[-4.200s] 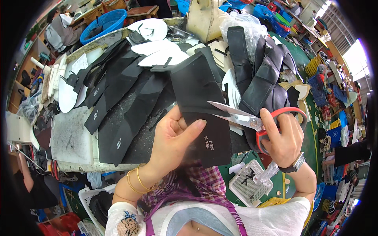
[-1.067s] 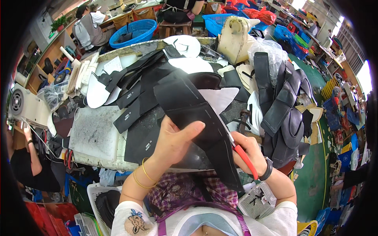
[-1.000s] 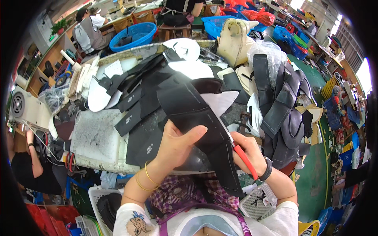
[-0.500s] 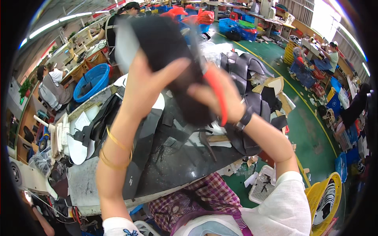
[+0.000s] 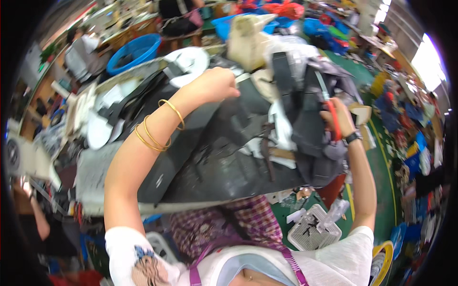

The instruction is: The person trims excess material from black shoe upper components using a pair of scissors.

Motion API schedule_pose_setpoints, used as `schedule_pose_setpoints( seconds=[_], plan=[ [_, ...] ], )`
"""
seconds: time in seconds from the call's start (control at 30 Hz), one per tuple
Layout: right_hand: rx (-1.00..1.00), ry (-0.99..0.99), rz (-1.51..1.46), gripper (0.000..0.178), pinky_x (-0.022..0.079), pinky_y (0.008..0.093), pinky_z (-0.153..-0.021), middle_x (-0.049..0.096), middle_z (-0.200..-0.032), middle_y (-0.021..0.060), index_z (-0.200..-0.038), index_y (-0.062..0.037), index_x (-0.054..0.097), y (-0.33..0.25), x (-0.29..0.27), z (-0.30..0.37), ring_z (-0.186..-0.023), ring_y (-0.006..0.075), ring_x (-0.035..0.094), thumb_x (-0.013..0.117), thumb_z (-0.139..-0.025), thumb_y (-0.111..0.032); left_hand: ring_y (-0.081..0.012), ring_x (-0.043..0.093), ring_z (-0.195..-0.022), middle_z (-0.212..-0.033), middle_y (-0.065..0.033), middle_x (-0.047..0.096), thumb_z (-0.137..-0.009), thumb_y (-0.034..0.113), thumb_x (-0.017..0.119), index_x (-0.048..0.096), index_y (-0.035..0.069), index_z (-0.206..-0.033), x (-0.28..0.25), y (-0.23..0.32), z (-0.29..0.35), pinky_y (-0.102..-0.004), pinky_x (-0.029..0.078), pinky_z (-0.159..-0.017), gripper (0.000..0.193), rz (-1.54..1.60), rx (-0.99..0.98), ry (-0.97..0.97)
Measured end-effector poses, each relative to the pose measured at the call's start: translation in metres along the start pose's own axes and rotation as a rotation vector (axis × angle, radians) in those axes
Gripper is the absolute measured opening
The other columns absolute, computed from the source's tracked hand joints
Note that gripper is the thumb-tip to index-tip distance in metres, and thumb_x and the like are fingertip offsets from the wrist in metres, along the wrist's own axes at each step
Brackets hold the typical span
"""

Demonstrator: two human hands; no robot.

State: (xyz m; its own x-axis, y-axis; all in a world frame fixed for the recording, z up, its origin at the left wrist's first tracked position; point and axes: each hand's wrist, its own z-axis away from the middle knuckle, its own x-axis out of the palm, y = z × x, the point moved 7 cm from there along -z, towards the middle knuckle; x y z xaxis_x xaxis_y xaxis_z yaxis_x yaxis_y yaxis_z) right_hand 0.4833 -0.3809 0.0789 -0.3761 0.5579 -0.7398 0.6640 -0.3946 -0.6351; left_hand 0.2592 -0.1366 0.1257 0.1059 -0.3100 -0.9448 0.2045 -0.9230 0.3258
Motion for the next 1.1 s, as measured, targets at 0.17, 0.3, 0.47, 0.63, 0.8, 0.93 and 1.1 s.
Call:
schedule_pose_setpoints(
  seconds=[0.17, 0.3, 0.47, 0.63, 0.8, 0.93, 1.1],
  plan=[
    [-0.194, 0.185, 0.557, 0.034, 0.046, 0.0428, -0.066, 0.061, -0.083, 0.0198, -0.105, -0.0061, 0.050, -0.046, -0.003, 0.005, -0.079, 0.0369, 0.060, 0.064, -0.077, -0.020, -0.0258, 0.064, -0.067, -0.072, -0.0144, 0.065, -0.073, 0.025, 0.068, 0.064, 0.001, -0.077, 0.030, -0.094, 0.115, -0.0350, 0.050, -0.064, 0.025, -0.199, -0.448, -0.079],
    [-0.412, 0.233, 0.373, 0.029, 0.046, 0.0408, -0.067, 0.060, -0.088, 0.0183, -0.104, -0.0040, 0.053, -0.120, 0.018, 0.037, -0.079, 0.0360, 0.059, 0.062, -0.079, -0.017, -0.0332, 0.061, -0.083, -0.083, -0.0197, 0.062, -0.068, 0.029, 0.072, 0.057, -0.004, -0.085, 0.059, -0.083, 0.156, -0.0391, 0.046, -0.072, 0.040, -0.050, -0.441, 0.140],
    [-0.672, -0.199, 0.201, 0.031, 0.046, 0.0366, -0.063, 0.056, -0.075, 0.0113, -0.096, -0.0057, 0.053, -0.184, 0.081, 0.073, -0.070, 0.0293, 0.058, 0.061, -0.067, -0.007, -0.0271, 0.056, -0.066, -0.079, -0.0206, 0.057, -0.072, 0.025, 0.069, 0.051, -0.008, -0.086, 0.054, -0.072, 0.164, -0.0372, 0.041, -0.061, 0.041, 0.166, -0.380, 0.144],
    [-0.798, -0.261, 0.285, 0.039, 0.044, 0.0376, -0.067, 0.053, -0.082, 0.0097, -0.099, -0.0072, 0.053, -0.208, 0.094, 0.076, -0.077, 0.0281, 0.054, 0.062, -0.060, -0.007, -0.0051, 0.053, -0.078, -0.086, -0.0045, 0.063, -0.081, 0.009, 0.061, 0.058, -0.006, -0.097, 0.040, -0.034, 0.178, -0.0231, 0.045, -0.069, 0.022, 1.024, -0.314, 0.212],
    [-0.855, -0.318, 0.236, 0.042, 0.043, 0.0382, -0.068, 0.050, -0.080, 0.0105, -0.100, -0.0071, 0.054, -0.209, 0.092, 0.075, -0.076, 0.0290, 0.051, 0.062, -0.058, -0.007, -0.0044, 0.053, -0.082, -0.096, -0.0016, 0.062, -0.082, 0.007, 0.060, 0.058, -0.005, -0.102, 0.028, -0.010, 0.188, -0.0211, 0.045, -0.075, 0.023, 1.085, -0.279, 0.154],
    [-0.849, -0.412, 0.221, 0.043, 0.043, 0.0377, -0.064, 0.050, -0.079, 0.0103, -0.100, -0.0081, 0.055, -0.210, 0.098, 0.079, -0.074, 0.0284, 0.052, 0.064, -0.058, -0.008, -0.0042, 0.053, -0.081, -0.094, -0.0022, 0.063, -0.082, 0.008, 0.062, 0.058, -0.006, -0.102, 0.028, 0.000, 0.189, -0.0208, 0.045, -0.074, 0.025, 1.142, -0.248, 0.175],
    [-0.884, -0.368, 0.209, 0.046, 0.043, 0.0363, -0.059, 0.051, -0.075, 0.0086, -0.103, -0.0096, 0.055, -0.213, 0.093, 0.085, -0.067, 0.0270, 0.053, 0.066, -0.058, -0.009, -0.0047, 0.055, -0.079, -0.092, -0.0028, 0.064, -0.081, 0.006, 0.063, 0.059, -0.005, -0.102, 0.024, 0.009, 0.190, -0.0206, 0.046, -0.072, 0.025, 1.206, -0.292, 0.146]
  ],
)
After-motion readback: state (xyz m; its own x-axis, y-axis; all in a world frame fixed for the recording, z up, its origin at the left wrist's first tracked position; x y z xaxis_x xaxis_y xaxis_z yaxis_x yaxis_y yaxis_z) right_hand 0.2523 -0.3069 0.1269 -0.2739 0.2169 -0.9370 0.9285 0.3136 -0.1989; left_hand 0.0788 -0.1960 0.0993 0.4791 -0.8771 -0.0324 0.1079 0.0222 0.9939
